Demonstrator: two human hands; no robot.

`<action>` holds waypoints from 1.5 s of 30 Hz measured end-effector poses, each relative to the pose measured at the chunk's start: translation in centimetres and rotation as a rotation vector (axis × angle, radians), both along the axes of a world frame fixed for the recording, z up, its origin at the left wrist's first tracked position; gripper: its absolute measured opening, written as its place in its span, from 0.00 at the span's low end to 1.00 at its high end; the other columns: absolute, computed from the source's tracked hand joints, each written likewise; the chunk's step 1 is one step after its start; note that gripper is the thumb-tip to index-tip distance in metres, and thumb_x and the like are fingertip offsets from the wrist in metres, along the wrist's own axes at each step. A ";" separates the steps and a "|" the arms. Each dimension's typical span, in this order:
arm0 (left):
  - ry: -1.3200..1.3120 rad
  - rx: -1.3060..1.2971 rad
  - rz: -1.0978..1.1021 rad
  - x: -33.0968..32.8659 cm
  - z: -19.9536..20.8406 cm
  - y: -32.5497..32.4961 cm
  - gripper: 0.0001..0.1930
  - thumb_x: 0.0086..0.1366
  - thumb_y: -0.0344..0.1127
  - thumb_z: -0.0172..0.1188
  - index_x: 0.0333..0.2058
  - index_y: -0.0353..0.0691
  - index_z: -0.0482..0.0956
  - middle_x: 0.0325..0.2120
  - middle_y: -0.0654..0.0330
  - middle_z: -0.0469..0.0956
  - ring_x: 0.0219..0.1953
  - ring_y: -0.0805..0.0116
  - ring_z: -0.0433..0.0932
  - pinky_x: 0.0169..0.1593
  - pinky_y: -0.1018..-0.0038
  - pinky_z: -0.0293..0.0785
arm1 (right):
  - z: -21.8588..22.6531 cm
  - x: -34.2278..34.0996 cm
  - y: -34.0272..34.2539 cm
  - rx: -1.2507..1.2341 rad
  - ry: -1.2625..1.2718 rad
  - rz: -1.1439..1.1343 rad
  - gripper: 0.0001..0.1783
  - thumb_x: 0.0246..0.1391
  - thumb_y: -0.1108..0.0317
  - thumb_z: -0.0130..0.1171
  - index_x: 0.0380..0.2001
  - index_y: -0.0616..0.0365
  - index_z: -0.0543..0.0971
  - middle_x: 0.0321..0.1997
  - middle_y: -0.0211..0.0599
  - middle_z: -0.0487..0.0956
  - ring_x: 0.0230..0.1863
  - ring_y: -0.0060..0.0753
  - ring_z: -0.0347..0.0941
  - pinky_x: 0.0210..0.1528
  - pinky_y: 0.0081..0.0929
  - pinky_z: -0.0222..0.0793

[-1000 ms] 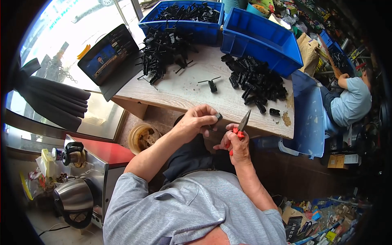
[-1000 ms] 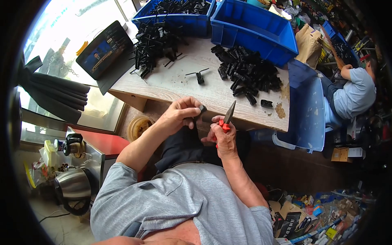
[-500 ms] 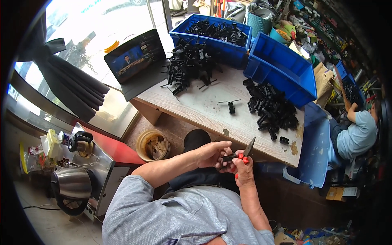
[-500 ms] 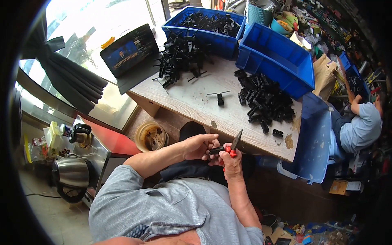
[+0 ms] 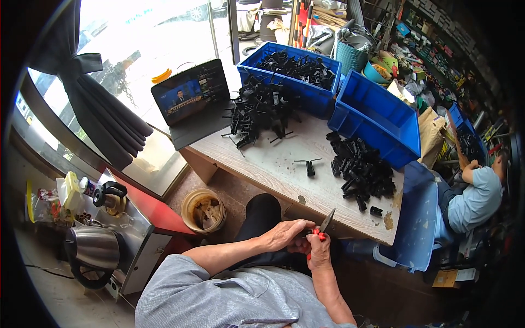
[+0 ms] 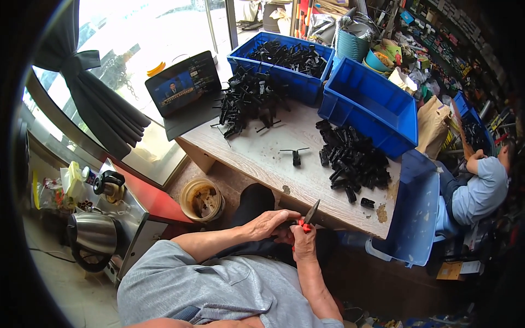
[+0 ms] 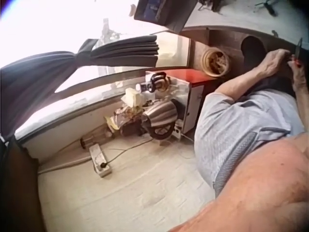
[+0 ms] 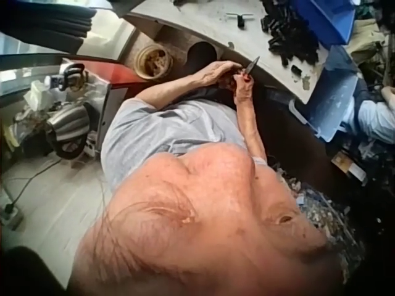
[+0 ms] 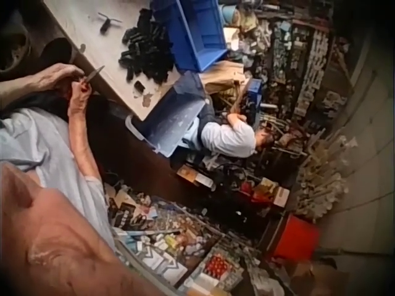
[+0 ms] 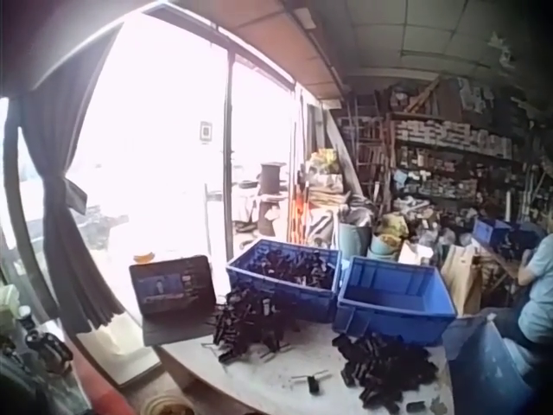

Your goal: Assembling small black mechanical or plastic parts using pliers at a workbench.

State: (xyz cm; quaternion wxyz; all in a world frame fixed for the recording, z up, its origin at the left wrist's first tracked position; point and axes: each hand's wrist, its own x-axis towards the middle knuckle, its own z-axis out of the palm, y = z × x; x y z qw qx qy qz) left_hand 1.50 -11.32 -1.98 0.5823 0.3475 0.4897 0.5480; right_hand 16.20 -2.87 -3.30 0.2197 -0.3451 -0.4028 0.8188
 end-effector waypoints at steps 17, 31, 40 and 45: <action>-0.537 -0.351 0.265 1.4 -1.3 1.4 0.10 0.62 0.36 0.61 0.35 0.35 0.77 0.21 0.62 0.74 0.20 0.70 0.74 0.25 0.73 0.75 | -1.3 -0.3 -0.1 0.073 -0.099 -0.111 0.05 0.52 0.69 0.55 0.24 0.54 0.72 0.19 0.28 0.71 0.17 0.22 0.67 0.17 0.23 0.70; -0.730 -0.506 0.319 2.3 -4.7 3.2 0.10 0.57 0.34 0.60 0.21 0.35 0.74 0.13 0.56 0.68 0.15 0.58 0.71 0.33 0.51 0.79 | -2.2 -0.6 -0.8 0.185 -0.209 -0.178 0.08 0.50 0.70 0.58 0.21 0.54 0.71 0.17 0.28 0.70 0.15 0.21 0.65 0.18 0.22 0.60; -0.408 -0.284 0.257 1.8 -2.8 1.1 0.11 0.66 0.40 0.59 0.34 0.38 0.75 0.20 0.61 0.72 0.18 0.70 0.73 0.28 0.73 0.78 | -1.0 -0.3 -0.5 0.134 -0.147 -0.103 0.08 0.53 0.68 0.58 0.23 0.54 0.73 0.19 0.28 0.73 0.16 0.20 0.66 0.18 0.20 0.66; -0.226 -0.005 0.104 1.0 -2.0 -0.2 0.20 0.74 0.37 0.51 0.59 0.34 0.71 0.38 0.59 0.83 0.34 0.77 0.81 0.33 0.81 0.72 | -0.6 -0.2 0.1 0.073 -0.058 -0.200 0.05 0.56 0.67 0.59 0.29 0.53 0.73 0.21 0.23 0.68 0.19 0.18 0.66 0.19 0.21 0.70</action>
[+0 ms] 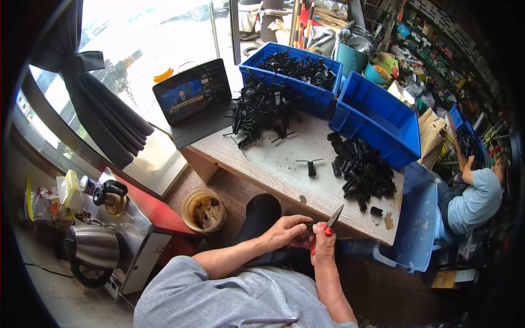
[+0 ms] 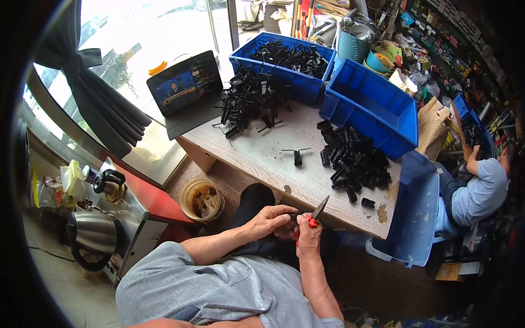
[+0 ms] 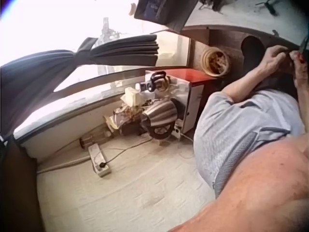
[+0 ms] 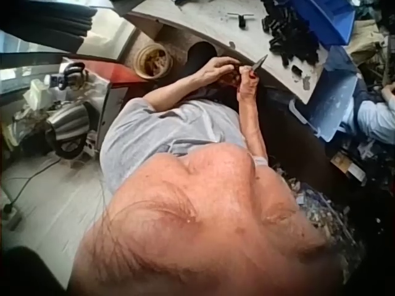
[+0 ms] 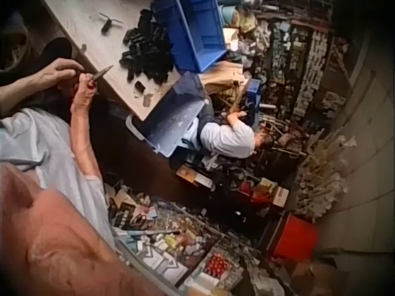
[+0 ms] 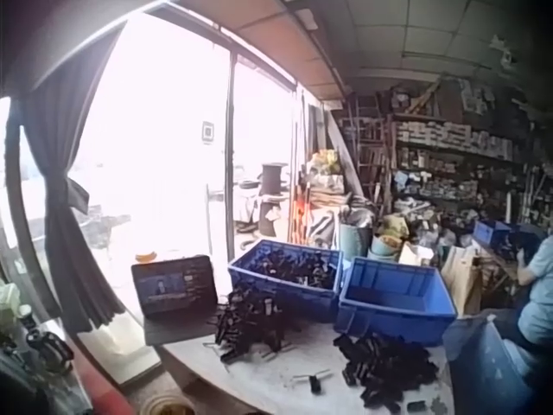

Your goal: Assembling small black mechanical or plastic parts using pliers at a workbench.

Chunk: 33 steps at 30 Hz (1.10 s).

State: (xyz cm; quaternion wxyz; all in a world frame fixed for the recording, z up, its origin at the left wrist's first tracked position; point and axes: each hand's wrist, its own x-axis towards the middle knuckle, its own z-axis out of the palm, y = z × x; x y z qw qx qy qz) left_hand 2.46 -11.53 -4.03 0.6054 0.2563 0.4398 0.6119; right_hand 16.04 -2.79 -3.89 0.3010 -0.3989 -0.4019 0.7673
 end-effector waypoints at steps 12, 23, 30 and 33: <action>0.884 0.447 0.034 -2.9 1.4 0.6 0.29 0.55 0.20 0.67 0.57 0.34 0.73 0.37 0.54 0.78 0.34 0.66 0.81 0.39 0.73 0.79 | 2.0 -1.6 1.3 0.009 0.053 0.064 0.10 0.58 0.65 0.58 0.24 0.50 0.72 0.21 0.19 0.67 0.21 0.13 0.62 0.25 0.17 0.61; 1.152 0.410 0.301 -0.3 0.7 0.4 0.18 0.55 0.22 0.68 0.45 0.32 0.76 0.31 0.55 0.82 0.28 0.67 0.81 0.30 0.74 0.78 | 1.4 -1.2 0.7 0.045 -0.051 0.053 0.08 0.57 0.59 0.61 0.32 0.49 0.76 0.26 0.21 0.70 0.23 0.16 0.67 0.23 0.18 0.65; 0.373 0.185 0.462 -0.8 1.7 3.0 0.12 0.66 0.24 0.61 0.48 0.29 0.76 0.38 0.56 0.83 0.38 0.78 0.81 0.42 0.81 0.78 | 2.9 -0.7 1.5 0.008 -0.004 0.238 0.09 0.56 0.63 0.54 0.27 0.54 0.69 0.22 0.30 0.69 0.23 0.22 0.68 0.28 0.31 0.79; 0.246 0.175 0.473 -1.2 2.6 3.8 0.13 0.67 0.26 0.61 0.48 0.30 0.76 0.38 0.56 0.83 0.38 0.77 0.81 0.43 0.80 0.79 | 3.0 -1.1 0.7 -0.011 -0.081 0.223 0.08 0.56 0.63 0.53 0.31 0.55 0.70 0.24 0.30 0.70 0.25 0.23 0.71 0.29 0.34 0.82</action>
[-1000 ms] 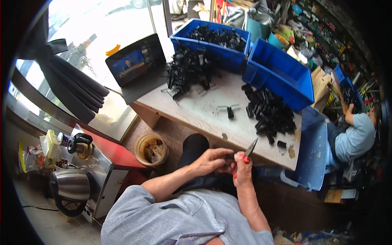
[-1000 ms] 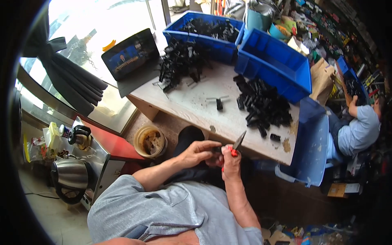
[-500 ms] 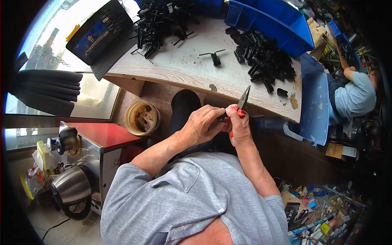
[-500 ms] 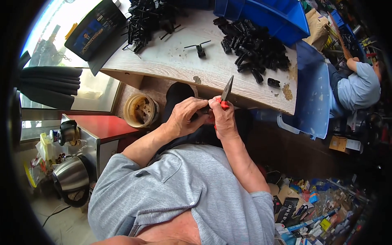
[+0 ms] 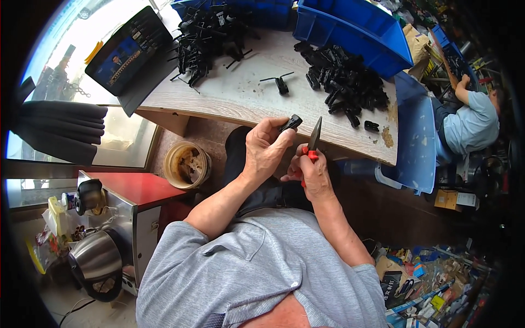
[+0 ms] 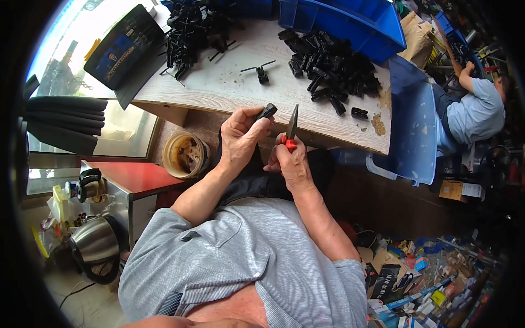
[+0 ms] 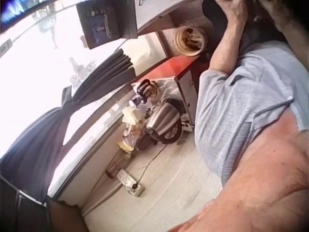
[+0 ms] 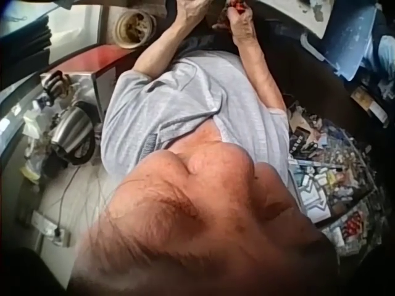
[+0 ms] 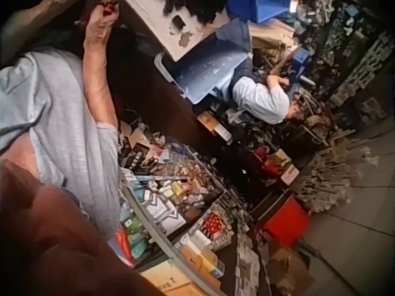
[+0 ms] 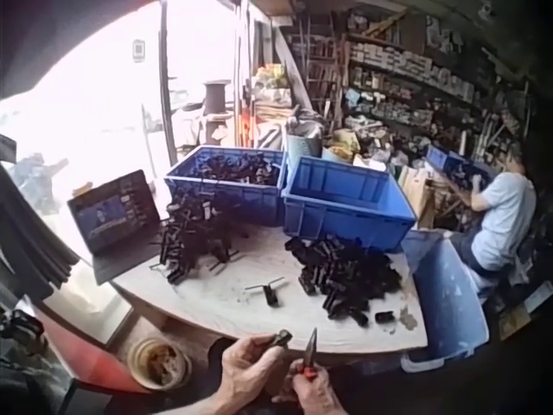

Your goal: Assembling small black mechanical or plastic parts using pliers at a workbench.

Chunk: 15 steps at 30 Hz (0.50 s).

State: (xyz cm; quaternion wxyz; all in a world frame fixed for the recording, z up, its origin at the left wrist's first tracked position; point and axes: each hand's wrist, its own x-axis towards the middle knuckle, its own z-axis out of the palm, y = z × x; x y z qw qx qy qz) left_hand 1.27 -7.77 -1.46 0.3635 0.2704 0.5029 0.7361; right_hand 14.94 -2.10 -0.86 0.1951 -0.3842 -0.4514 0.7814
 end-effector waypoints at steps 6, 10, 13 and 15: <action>-0.007 0.008 0.006 0.7 0.5 0.9 0.13 0.67 0.26 0.61 0.48 0.29 0.76 0.38 0.56 0.83 0.36 0.77 0.82 0.42 0.80 0.80 | -0.5 -0.2 -0.9 0.102 -0.099 0.052 0.16 0.58 0.61 0.53 0.47 0.57 0.72 0.31 0.30 0.74 0.31 0.25 0.75 0.31 0.29 0.80; 0.027 -0.033 0.017 0.7 0.4 0.8 0.13 0.66 0.25 0.61 0.48 0.28 0.76 0.36 0.58 0.83 0.33 0.79 0.80 0.39 0.82 0.78 | -0.2 -0.5 -1.2 0.122 -0.112 0.091 0.19 0.57 0.61 0.54 0.50 0.55 0.72 0.34 0.30 0.75 0.34 0.24 0.75 0.32 0.27 0.80; 0.046 -0.034 0.014 0.8 0.5 0.8 0.13 0.66 0.25 0.62 0.48 0.28 0.76 0.35 0.60 0.82 0.33 0.81 0.79 0.39 0.82 0.77 | -0.5 -0.2 -1.2 0.136 -0.134 0.112 0.20 0.55 0.61 0.55 0.51 0.52 0.72 0.38 0.29 0.75 0.38 0.23 0.75 0.33 0.27 0.79; 0.059 -0.043 0.023 0.9 0.4 0.8 0.13 0.66 0.25 0.62 0.48 0.28 0.76 0.34 0.61 0.82 0.33 0.81 0.78 0.38 0.83 0.77 | -0.8 -0.1 -1.2 0.141 -0.148 0.109 0.21 0.53 0.62 0.55 0.51 0.51 0.72 0.40 0.29 0.74 0.41 0.22 0.73 0.35 0.26 0.78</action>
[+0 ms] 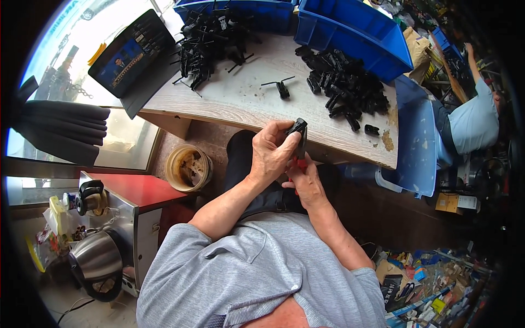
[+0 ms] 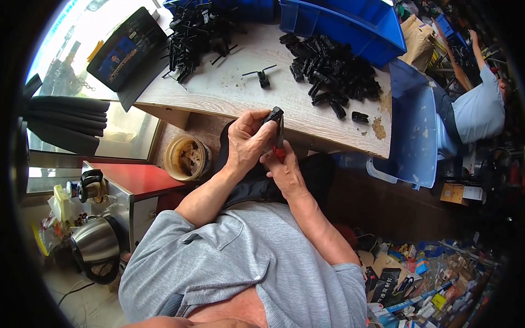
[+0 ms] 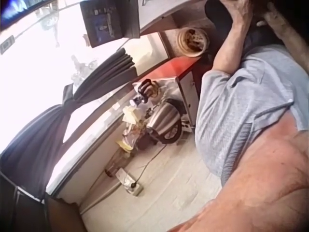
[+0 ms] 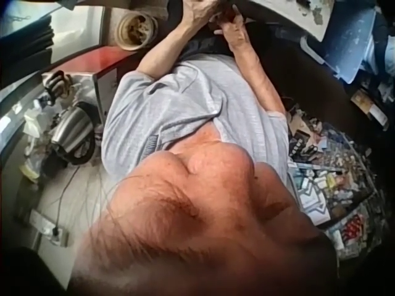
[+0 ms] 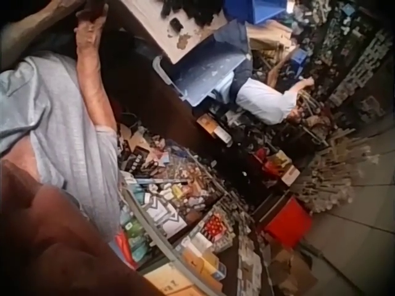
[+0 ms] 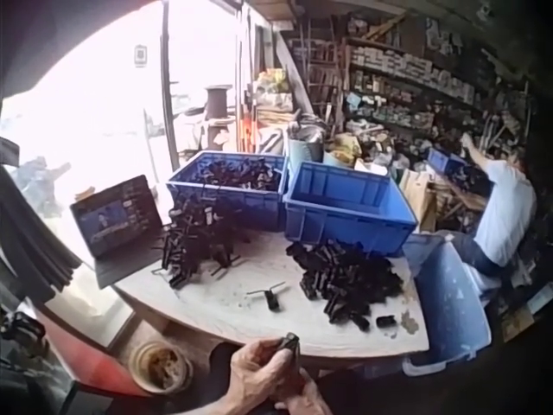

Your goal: Assembling small black mechanical or plastic parts using pliers at a workbench.

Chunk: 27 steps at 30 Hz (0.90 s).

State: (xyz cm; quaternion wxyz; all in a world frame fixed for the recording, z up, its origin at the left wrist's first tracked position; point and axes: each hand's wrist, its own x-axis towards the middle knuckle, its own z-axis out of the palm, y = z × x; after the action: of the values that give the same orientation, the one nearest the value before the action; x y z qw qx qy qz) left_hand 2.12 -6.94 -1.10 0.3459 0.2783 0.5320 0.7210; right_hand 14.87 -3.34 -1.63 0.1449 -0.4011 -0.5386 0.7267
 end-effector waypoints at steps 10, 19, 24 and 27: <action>0.086 -0.106 -0.015 -0.2 -0.2 0.0 0.12 0.65 0.26 0.63 0.46 0.29 0.77 0.31 0.63 0.82 0.31 0.82 0.77 0.35 0.83 0.77 | -0.4 0.1 -0.2 0.005 -0.010 0.028 0.21 0.52 0.61 0.54 0.49 0.53 0.72 0.38 0.28 0.74 0.38 0.22 0.73 0.36 0.28 0.77; 0.039 -0.059 0.005 0.0 -0.7 0.1 0.11 0.66 0.26 0.62 0.46 0.30 0.77 0.32 0.62 0.82 0.31 0.82 0.78 0.34 0.83 0.77 | -0.8 0.2 -0.2 0.018 -0.055 0.032 0.20 0.53 0.59 0.54 0.48 0.54 0.71 0.39 0.30 0.76 0.40 0.25 0.75 0.38 0.32 0.77; 0.022 -0.066 -0.010 -0.1 -0.8 0.1 0.11 0.65 0.25 0.62 0.46 0.29 0.77 0.32 0.62 0.82 0.32 0.82 0.78 0.37 0.83 0.77 | -1.2 -0.2 -0.4 -0.030 -0.018 0.003 0.16 0.55 0.61 0.54 0.45 0.56 0.71 0.31 0.29 0.74 0.30 0.21 0.74 0.31 0.27 0.77; 0.095 -0.059 0.002 0.1 -0.8 0.1 0.11 0.65 0.26 0.63 0.45 0.29 0.78 0.32 0.63 0.82 0.33 0.83 0.77 0.37 0.83 0.76 | -0.9 -0.5 -0.6 -0.049 0.009 -0.020 0.10 0.57 0.65 0.53 0.40 0.57 0.72 0.25 0.28 0.72 0.22 0.18 0.71 0.25 0.24 0.78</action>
State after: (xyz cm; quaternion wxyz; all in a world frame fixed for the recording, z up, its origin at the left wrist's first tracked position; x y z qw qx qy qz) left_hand 2.26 -6.82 -1.85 0.3274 0.3014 0.5691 0.6915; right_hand 14.41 -3.89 -2.52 0.1446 -0.4066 -0.5159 0.7400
